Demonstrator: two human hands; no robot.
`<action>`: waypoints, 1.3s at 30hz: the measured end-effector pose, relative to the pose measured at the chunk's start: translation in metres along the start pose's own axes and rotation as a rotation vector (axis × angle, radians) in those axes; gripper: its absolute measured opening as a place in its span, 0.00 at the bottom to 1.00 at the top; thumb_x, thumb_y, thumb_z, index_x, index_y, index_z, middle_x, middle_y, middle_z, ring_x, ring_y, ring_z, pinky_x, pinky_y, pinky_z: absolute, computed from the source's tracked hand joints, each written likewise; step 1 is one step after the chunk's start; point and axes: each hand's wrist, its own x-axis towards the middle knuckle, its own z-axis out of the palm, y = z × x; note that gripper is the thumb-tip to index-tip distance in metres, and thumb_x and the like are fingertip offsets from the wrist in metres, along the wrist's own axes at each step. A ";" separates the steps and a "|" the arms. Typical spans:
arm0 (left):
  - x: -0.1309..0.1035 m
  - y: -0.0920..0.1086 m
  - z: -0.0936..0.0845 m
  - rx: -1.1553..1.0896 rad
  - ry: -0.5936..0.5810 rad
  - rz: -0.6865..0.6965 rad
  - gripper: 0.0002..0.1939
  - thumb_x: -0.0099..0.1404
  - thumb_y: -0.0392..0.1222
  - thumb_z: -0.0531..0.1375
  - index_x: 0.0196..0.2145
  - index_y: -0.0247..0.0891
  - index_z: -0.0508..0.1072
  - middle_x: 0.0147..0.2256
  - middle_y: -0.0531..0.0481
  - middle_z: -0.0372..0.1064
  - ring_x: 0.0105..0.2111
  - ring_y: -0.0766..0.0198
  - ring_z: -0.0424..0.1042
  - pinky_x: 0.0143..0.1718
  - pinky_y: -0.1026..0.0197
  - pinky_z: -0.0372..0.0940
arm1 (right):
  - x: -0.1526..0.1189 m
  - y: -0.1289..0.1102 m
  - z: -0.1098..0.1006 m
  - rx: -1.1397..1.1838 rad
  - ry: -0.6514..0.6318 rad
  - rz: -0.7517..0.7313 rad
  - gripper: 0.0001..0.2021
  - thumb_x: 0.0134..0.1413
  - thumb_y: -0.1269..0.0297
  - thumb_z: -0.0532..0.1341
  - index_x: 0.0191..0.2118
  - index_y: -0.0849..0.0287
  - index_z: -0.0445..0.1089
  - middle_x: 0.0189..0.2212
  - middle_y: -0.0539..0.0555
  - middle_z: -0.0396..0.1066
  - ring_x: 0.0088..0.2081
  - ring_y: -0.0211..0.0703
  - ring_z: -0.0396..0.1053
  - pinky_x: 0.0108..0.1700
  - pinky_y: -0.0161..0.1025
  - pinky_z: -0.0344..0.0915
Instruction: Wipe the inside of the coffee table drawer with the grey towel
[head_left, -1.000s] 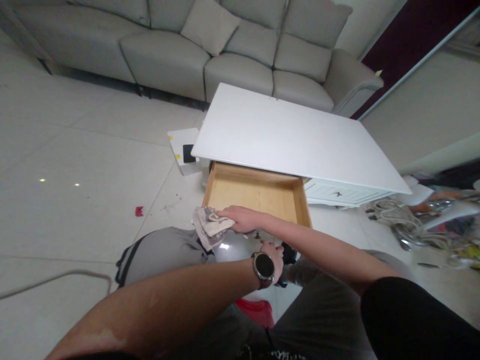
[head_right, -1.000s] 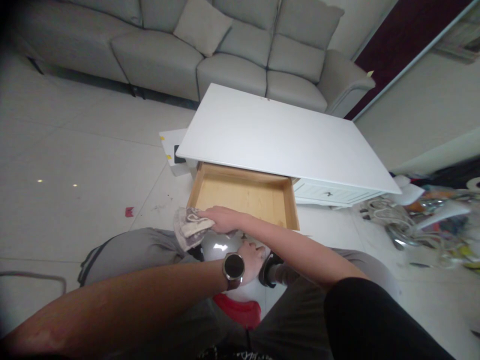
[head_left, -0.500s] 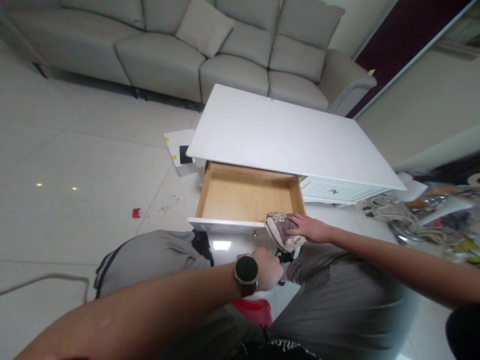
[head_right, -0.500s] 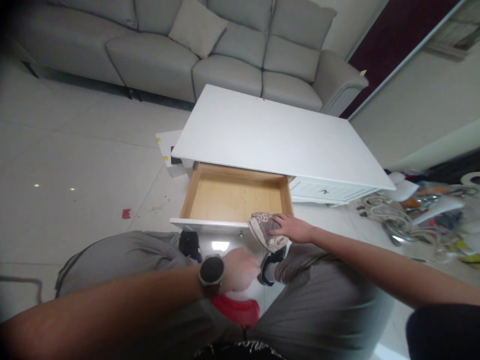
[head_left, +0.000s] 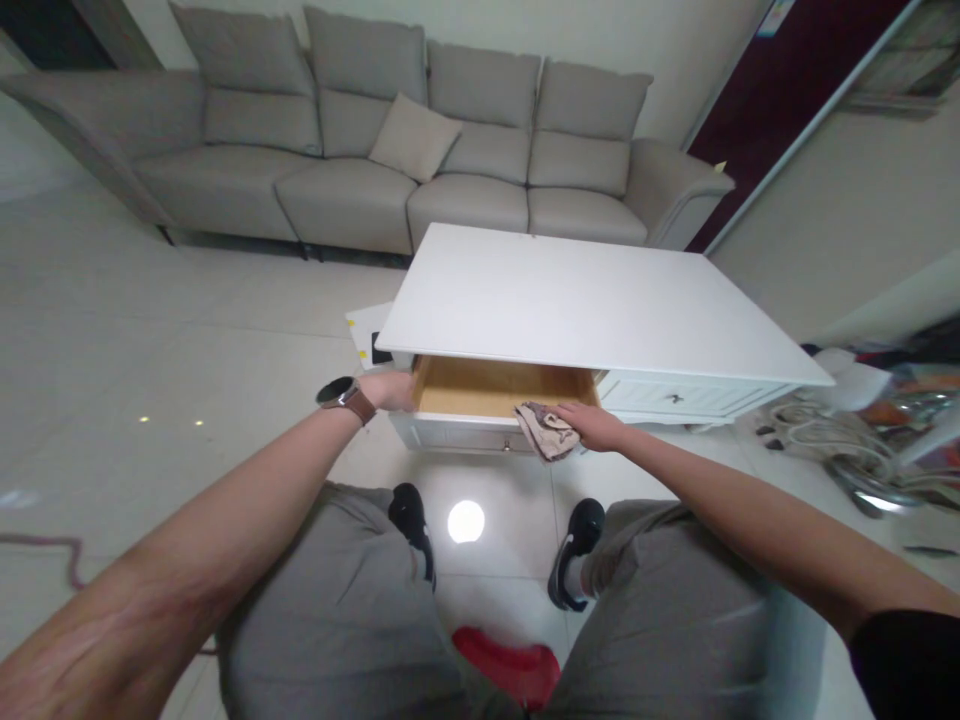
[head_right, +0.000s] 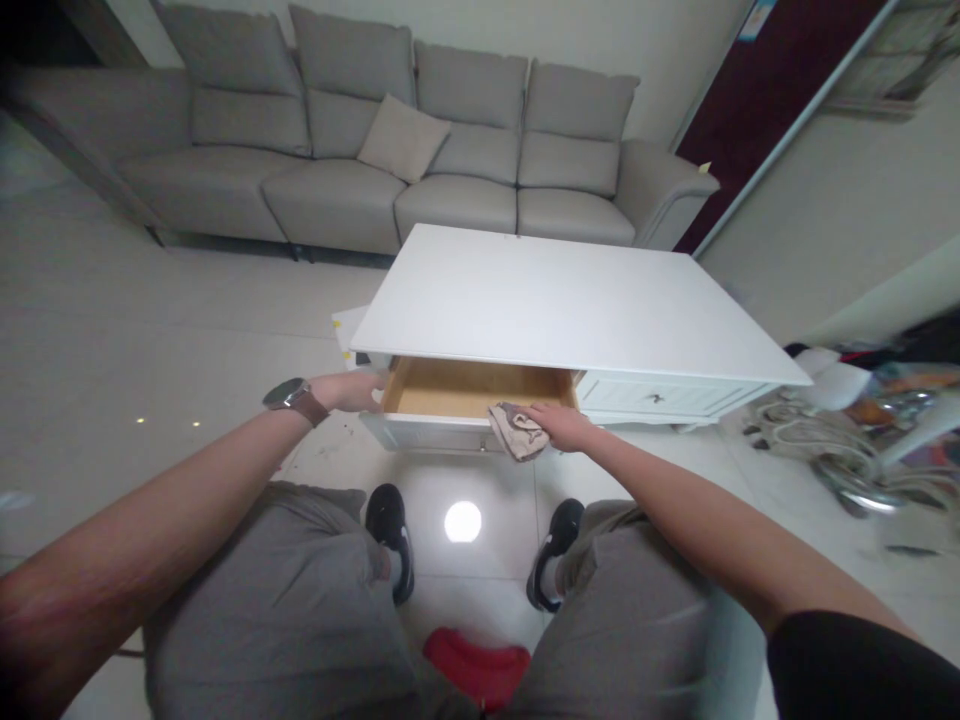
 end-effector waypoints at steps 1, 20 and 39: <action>0.002 -0.009 0.000 -0.019 -0.025 -0.036 0.31 0.57 0.49 0.63 0.56 0.35 0.73 0.55 0.35 0.73 0.53 0.43 0.72 0.53 0.52 0.67 | 0.004 -0.002 -0.001 -0.003 0.003 0.012 0.43 0.55 0.78 0.58 0.74 0.50 0.46 0.61 0.63 0.65 0.57 0.54 0.66 0.53 0.43 0.63; 0.019 -0.057 0.014 -0.334 -0.199 -0.077 0.39 0.55 0.60 0.60 0.62 0.41 0.64 0.61 0.35 0.69 0.55 0.50 0.75 0.49 0.54 0.70 | 0.051 -0.025 -0.008 0.011 -0.086 -0.031 0.46 0.52 0.76 0.61 0.75 0.52 0.43 0.64 0.65 0.61 0.60 0.59 0.65 0.57 0.47 0.64; 0.015 -0.046 0.012 -0.395 -0.194 -0.080 0.42 0.53 0.60 0.60 0.63 0.41 0.64 0.63 0.37 0.66 0.52 0.50 0.76 0.47 0.58 0.71 | 0.049 -0.029 -0.007 0.006 -0.062 -0.017 0.39 0.59 0.72 0.57 0.74 0.49 0.45 0.63 0.66 0.62 0.58 0.61 0.67 0.53 0.49 0.67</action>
